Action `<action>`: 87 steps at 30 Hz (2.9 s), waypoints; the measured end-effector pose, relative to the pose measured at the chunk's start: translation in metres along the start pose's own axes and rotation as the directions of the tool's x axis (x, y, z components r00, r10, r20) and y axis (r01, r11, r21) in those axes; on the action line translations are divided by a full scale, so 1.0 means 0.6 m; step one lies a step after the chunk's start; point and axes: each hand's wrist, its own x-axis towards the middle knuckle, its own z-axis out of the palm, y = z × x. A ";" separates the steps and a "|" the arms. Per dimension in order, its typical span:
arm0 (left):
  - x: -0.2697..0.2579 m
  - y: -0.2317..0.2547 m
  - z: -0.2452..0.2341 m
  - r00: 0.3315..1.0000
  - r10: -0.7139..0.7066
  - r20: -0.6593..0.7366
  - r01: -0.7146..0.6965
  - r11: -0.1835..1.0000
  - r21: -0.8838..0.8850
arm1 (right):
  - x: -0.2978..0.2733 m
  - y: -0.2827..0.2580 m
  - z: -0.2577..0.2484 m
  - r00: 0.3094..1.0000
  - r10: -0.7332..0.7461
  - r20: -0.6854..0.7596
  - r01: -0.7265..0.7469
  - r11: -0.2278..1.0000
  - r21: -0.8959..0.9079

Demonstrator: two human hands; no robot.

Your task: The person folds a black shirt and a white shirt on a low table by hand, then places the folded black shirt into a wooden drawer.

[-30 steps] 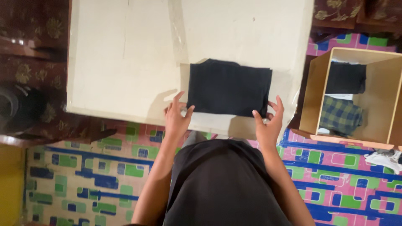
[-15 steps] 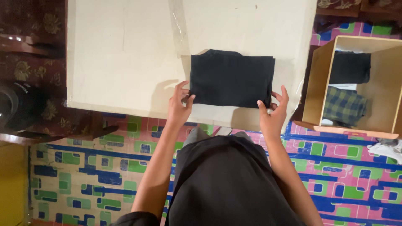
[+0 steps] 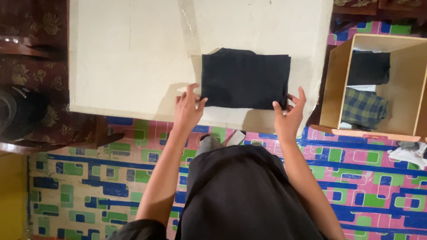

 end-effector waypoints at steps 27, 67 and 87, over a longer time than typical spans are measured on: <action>0.001 -0.009 0.021 0.921 -0.315 0.231 0.356 0.920 -0.165 | -0.004 0.001 0.000 0.997 -0.074 0.020 0.075 0.993 -0.088; 0.135 0.095 0.076 0.945 0.228 0.233 -0.296 0.899 0.322 | 0.096 -0.069 0.142 0.831 -0.287 0.477 0.557 0.456 -0.694; 0.108 0.069 -0.026 0.957 -0.112 0.267 0.087 0.991 0.103 | 0.012 -0.096 0.055 0.830 0.501 -0.244 -0.556 0.717 -0.420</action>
